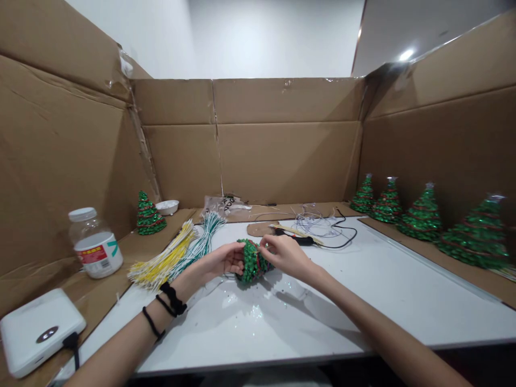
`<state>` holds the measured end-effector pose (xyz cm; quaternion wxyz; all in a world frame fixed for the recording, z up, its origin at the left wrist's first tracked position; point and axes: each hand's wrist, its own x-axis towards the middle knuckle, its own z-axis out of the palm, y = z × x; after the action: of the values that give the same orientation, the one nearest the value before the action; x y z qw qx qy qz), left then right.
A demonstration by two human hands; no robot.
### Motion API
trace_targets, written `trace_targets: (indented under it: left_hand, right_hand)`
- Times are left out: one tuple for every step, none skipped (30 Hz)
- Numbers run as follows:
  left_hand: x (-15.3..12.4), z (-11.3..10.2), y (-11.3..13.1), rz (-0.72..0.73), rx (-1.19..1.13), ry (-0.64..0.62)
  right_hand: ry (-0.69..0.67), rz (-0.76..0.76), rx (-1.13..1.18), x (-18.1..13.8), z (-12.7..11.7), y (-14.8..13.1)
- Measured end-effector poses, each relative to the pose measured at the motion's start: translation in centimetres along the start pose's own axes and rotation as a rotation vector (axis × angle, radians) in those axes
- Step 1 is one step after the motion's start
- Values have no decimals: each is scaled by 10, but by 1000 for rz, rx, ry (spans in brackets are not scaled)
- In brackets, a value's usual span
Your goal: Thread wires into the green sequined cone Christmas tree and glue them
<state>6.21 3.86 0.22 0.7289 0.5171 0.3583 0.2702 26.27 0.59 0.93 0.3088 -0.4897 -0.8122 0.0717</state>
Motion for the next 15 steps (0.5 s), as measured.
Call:
trace_targets:
  left_hand:
    - [0,0,0,-2,2,4]
    - [0,1,0,-4,3,8]
    - [0,1,1,-5,4,12]
    - [0,1,1,-4,3,13]
    - [0,0,1,-4,1,11]
    - [1,0,0,-4,1,6]
    - [1,-1,0,-3,2,0]
    - [1,-1,0,0,3,-5]
    - [1,-1,0,2,3,-8]
    - [1,-1,-1,5,4,-10]
    - [1,-1,-1,9,5,-9]
    - [0,-1,-1,14,7,-6]
    - [0,0,-1,18,8,-4]
    - [-1,1,0,20,10,-4]
    - [-1,2,0,21,10,-1]
  right_hand:
    - [1,2,-3,0,0,0]
    - [2,3,-5,-1,0,-1]
    - [4,3,-7,-1,0,-1]
    - [4,4,-7,-1,0,-1]
    - [2,4,-4,0,0,-1]
    - [1,5,0,0,1,-1]
    - [0,5,4,0,1,-1]
    - [2,7,6,1,2,0]
    - [6,9,7,1,2,0]
    - [10,11,5,1,3,0]
    - [14,13,0,1,3,-1]
    - [18,16,-9,1,4,-1]
    - [21,19,-22,1,4,-2]
    - [23,23,-39,1,3,-3]
    - [24,27,-58,1,3,-4]
